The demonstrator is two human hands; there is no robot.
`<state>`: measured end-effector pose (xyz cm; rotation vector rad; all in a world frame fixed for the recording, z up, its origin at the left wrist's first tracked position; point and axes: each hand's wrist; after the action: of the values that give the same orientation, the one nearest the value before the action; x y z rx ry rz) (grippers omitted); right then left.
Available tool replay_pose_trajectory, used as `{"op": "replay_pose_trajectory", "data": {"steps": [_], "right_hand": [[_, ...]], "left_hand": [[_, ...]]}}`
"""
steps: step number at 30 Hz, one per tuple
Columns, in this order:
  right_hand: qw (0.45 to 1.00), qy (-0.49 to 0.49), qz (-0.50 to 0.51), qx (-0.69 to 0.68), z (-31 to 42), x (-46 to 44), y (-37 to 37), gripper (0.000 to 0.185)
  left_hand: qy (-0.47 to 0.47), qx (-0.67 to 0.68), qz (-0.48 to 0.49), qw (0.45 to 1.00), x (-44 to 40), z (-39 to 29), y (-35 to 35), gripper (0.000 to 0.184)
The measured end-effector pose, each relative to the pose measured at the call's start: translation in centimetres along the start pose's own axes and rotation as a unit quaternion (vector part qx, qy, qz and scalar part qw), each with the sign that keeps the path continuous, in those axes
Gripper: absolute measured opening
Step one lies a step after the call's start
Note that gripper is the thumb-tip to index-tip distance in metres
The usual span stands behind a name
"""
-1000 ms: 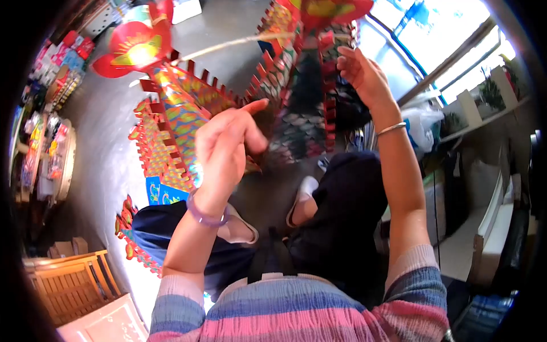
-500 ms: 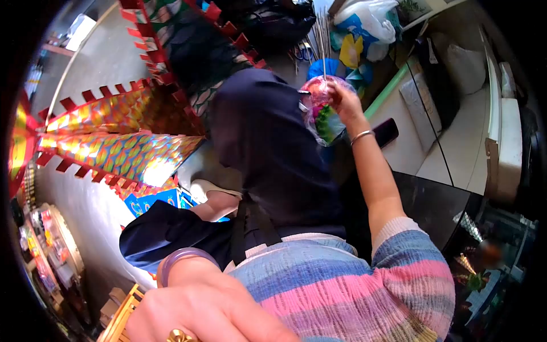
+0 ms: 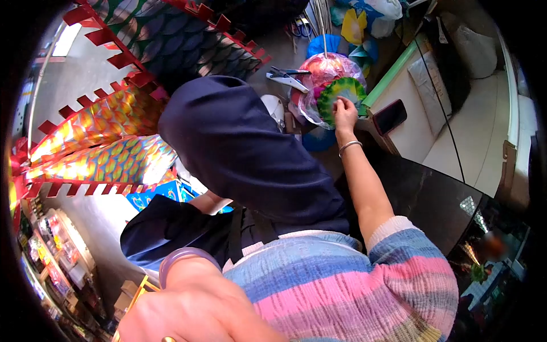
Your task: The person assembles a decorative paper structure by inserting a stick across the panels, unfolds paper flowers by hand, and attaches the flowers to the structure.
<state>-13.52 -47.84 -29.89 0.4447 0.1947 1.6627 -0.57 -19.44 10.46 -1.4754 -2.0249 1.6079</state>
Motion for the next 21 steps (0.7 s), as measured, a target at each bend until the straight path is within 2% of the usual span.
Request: {"op": "replay_pose_trajectory", "data": {"steps": [2, 3, 6, 7, 10, 14, 15, 17, 18, 19, 21], "right_hand": [[0.988, 0.101, -0.103, 0.056, -0.8, -1.0, 0.8, 0.021], [0.97, 0.134, -0.147, 0.137, -1.0, -1.4, 1.5, 0.03], [0.905, 0.252, -0.216, 0.267, -1.5, -2.1, 2.0, 0.037], [0.904, 0.256, -0.2, 0.277, -1.6, -2.5, 2.2, 0.043], [0.933, 0.102, -0.047, 0.343, 0.9, -2.4, 2.5, 0.047], [0.948, 0.097, -0.047, 0.299, 0.0, -3.6, 2.1, 0.036], [0.953, 0.133, -0.072, 0.262, -0.1, -3.6, 1.9, 0.035], [0.952, 0.124, -0.054, 0.275, 1.0, -3.4, 2.3, 0.033], [0.951, 0.118, -0.047, 0.281, 2.3, -2.8, 2.7, 0.032], [0.939, 0.142, -0.064, 0.307, 3.8, -2.1, 2.9, 0.029], [0.918, 0.258, -0.085, 0.29, 3.1, -2.9, 3.5, 0.027]], "left_hand": [[-0.005, -0.002, -0.018, 1.0, 0.2, 0.0, -0.1, 0.046], [-0.014, -0.005, -0.021, 1.0, 0.3, 0.2, -0.1, 0.046], [0.006, 0.0, 0.045, 0.999, 0.0, -0.1, 0.7, 0.045], [0.001, 0.013, 0.06, 0.998, -0.2, 0.1, 0.9, 0.045], [-0.042, 0.037, 0.066, 0.996, -0.1, 0.9, 1.4, 0.046], [-0.087, -0.045, 0.007, 0.995, 1.7, 0.6, 1.7, 0.043], [-0.106, -0.05, -0.013, 0.993, 1.9, 0.8, 1.9, 0.04], [-0.131, -0.08, -0.044, 0.987, 2.2, 1.0, 2.2, 0.041], [-0.108, -0.1, -0.03, 0.989, 2.7, 0.6, 2.6, 0.041], [-0.087, -0.119, -0.017, 0.989, 3.3, -0.1, 3.4, 0.042], [-0.064, -0.159, 0.008, 0.985, 4.2, -0.9, 4.6, 0.042]]}}
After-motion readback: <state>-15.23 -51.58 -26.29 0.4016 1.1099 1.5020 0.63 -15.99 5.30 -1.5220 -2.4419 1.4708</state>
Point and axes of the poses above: each hand's wrist, its own x-axis away from the middle knuckle, its own y-axis out of the back of the hand, z = x × y, and after that the axes turned 12 degrees about -z, right-handed
